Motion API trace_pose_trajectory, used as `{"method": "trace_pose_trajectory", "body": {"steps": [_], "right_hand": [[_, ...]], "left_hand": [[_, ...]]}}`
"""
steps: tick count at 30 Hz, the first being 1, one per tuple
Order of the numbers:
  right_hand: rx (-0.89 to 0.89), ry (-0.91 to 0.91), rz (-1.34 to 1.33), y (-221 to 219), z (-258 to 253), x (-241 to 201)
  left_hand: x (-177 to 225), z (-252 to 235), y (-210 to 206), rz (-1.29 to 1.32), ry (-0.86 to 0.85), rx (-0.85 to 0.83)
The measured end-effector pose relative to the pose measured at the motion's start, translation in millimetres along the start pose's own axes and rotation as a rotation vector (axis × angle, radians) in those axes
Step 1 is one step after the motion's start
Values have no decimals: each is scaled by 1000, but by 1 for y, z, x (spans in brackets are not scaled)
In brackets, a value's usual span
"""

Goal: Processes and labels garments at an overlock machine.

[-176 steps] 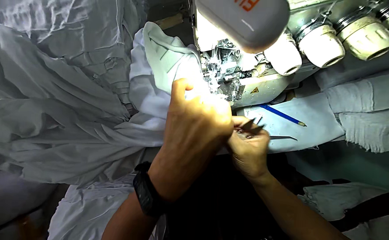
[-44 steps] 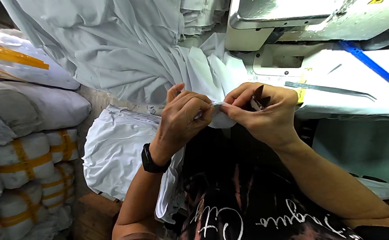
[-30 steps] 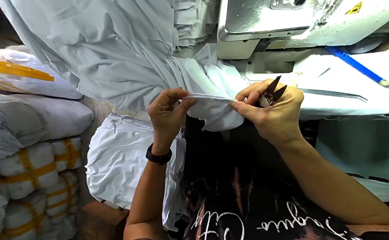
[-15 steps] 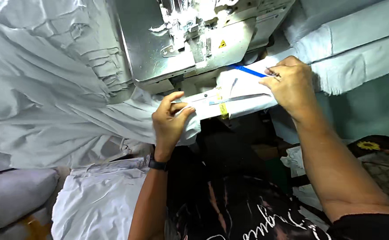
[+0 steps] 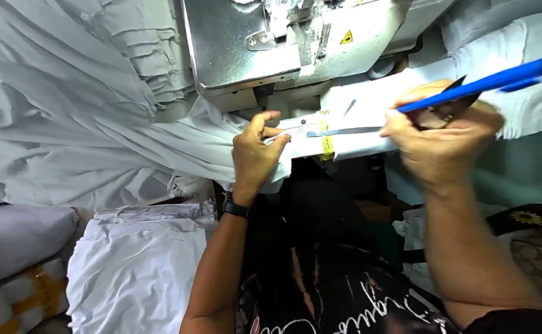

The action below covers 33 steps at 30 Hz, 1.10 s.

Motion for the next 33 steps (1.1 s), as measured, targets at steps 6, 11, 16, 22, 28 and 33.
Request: {"method": "trace_pose_trajectory", "body": {"steps": [6, 11, 16, 22, 28, 33], "right_hand": [[120, -414, -820, -114, 3, -13], [143, -405, -776, -126, 7, -10], [128, -386, -773, -126, 7, -10], [152, -384, -774, -126, 6, -10], [160, -395, -740, -128, 6, -12], [173, -404, -781, -126, 5, -10]], "left_hand": [[-7, -16, -12, -101, -9, 147], [-1, -6, -10, -141, -49, 98], [-2, -2, -8, -133, -85, 94], [-2, -2, -6, -131, -105, 84], [-2, -3, -8, -132, -91, 88], [-4, 1, -7, -120, -111, 92]]}}
Point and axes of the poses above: each hand's wrist, its own z-axis away from the middle knuckle, its own y-axis out of the back of the hand, x = y × z, the point moved 2 cm from there along -z, towards the middle knuckle, and after that the axes turned 4 degrees about -y, right-handed, at the moved point
